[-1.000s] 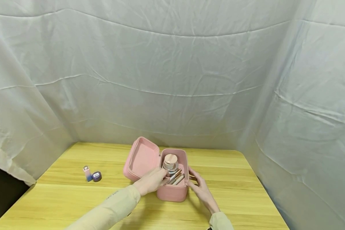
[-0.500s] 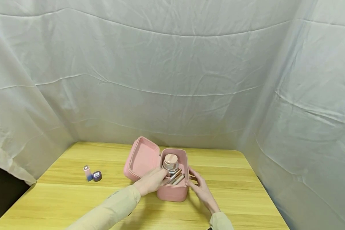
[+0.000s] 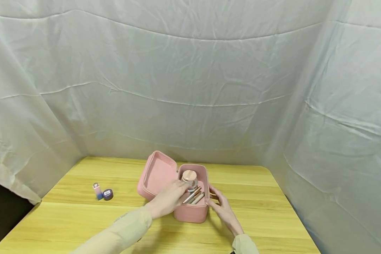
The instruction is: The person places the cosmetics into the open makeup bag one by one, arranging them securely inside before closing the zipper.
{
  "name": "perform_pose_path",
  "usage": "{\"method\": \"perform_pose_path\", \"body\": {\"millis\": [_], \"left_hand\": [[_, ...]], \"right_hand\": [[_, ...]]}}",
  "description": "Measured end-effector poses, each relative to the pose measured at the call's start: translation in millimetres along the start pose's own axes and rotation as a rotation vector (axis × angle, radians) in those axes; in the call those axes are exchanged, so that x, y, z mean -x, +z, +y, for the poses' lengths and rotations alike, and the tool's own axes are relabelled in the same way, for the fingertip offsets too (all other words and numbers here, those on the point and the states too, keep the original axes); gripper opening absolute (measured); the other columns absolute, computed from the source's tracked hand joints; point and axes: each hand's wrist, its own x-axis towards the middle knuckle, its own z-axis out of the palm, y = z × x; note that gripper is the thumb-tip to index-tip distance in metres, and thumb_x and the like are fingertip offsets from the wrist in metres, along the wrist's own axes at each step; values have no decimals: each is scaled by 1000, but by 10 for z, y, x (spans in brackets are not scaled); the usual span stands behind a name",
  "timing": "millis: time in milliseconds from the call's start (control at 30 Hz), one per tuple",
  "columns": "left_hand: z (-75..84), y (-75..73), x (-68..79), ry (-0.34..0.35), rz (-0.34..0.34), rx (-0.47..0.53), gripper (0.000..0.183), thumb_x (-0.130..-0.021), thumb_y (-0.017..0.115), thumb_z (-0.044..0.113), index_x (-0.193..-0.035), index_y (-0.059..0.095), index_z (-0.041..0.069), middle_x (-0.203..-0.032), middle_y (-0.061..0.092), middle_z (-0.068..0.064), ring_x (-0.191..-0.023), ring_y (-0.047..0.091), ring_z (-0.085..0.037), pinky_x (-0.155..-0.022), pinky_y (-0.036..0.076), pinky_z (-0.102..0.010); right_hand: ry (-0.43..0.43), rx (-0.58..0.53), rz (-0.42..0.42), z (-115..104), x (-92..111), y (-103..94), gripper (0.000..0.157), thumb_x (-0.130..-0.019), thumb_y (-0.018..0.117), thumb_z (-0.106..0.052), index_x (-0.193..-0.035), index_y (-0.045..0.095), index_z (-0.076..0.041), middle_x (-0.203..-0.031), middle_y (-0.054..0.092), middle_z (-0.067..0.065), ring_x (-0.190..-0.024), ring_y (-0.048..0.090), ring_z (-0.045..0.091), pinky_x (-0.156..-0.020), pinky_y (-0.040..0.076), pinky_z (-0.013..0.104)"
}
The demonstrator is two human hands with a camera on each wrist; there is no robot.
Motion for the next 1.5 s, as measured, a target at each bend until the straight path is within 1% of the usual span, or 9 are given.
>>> {"method": "perform_pose_path", "body": {"millis": [100, 233, 367, 567, 800, 967, 1100, 1333, 1500], "left_hand": [[-37, -29, -8, -6, 194, 29, 14, -97, 64, 19, -110, 67, 16, -100, 70, 4, -95, 63, -15, -87, 53, -30], [-127, -98, -22, -20, 501, 81, 10, -91, 63, 15, -101, 64, 14, -90, 63, 1, -83, 55, -14, -74, 48, -29], [-243, -191, -25, 2, 702, 112, 11, -85, 60, 13, -95, 63, 10, -86, 61, 0, -81, 52, -17, -76, 43, -33], [-457, -295, 34, -12, 829, 151, 19, -86, 52, 20, -94, 60, 5, -84, 57, -4, -81, 48, -19, -77, 38, -35], [-726, -419, 135, -157, 926, 199, 31, -88, 46, 26, -100, 53, -1, -85, 50, -14, -79, 43, -25, -75, 33, -37], [-934, -461, 239, -324, 941, 265, 31, -89, 44, 24, -106, 50, -2, -94, 48, -18, -87, 42, -31, -81, 33, -39], [-1101, -439, 364, -466, 888, 277, 32, -93, 43, 20, -113, 51, -3, -103, 48, -20, -96, 44, -34, -84, 34, -40], [-1364, -393, 607, -716, 617, 214, 36, -93, 48, 10, -126, 50, -2, -123, 49, -23, -108, 43, -37, -93, 38, -47], [-1527, -385, 775, -788, 386, 73, 44, -91, 49, 10, -132, 47, -6, -123, 48, -28, -111, 44, -43, -100, 39, -54]], "right_hand": [[11, 1, 4, -12, 3, 5, 60, -99, 55, -6, -153, 32, 7, -146, 46, 24, -120, 56, 14, -93, 53, 21], [20, -4, 13, -22, 4, 10, 60, -99, 55, -6, -153, 32, 8, -145, 48, 21, -120, 56, 14, -93, 53, 20], [12, -10, 10, -22, 3, 11, 60, -99, 55, -6, -152, 31, 9, -145, 48, 22, -119, 56, 14, -92, 53, 21], [12, -9, -5, -27, 4, 15, 60, -100, 54, -5, -153, 30, 9, -148, 39, 34, -120, 56, 12, -93, 53, 20], [28, -20, -3, -45, 9, 22, 60, -100, 54, -4, -153, 30, 8, -149, 38, 35, -119, 56, 12, -92, 53, 21], [-7, -16, -10, -49, 16, 22, 60, -100, 53, -3, -152, 29, 11, -145, 42, 33, -118, 56, 10, -92, 53, 21], [-1, -19, -12, -61, 19, 24, 60, -100, 53, -3, -153, 29, 10, -147, 40, 36, -118, 56, 10, -92, 53, 21], [32, -20, -2, -56, 18, 23, 62, -99, 54, -6, -153, 28, 9, -149, 35, 39, -119, 56, 14, -92, 53, 21], [34, -21, 7, -48, 12, 19, 62, -99, 55, -6, -153, 29, 9, -149, 36, 39, -120, 56, 14, -93, 53, 21]]}}
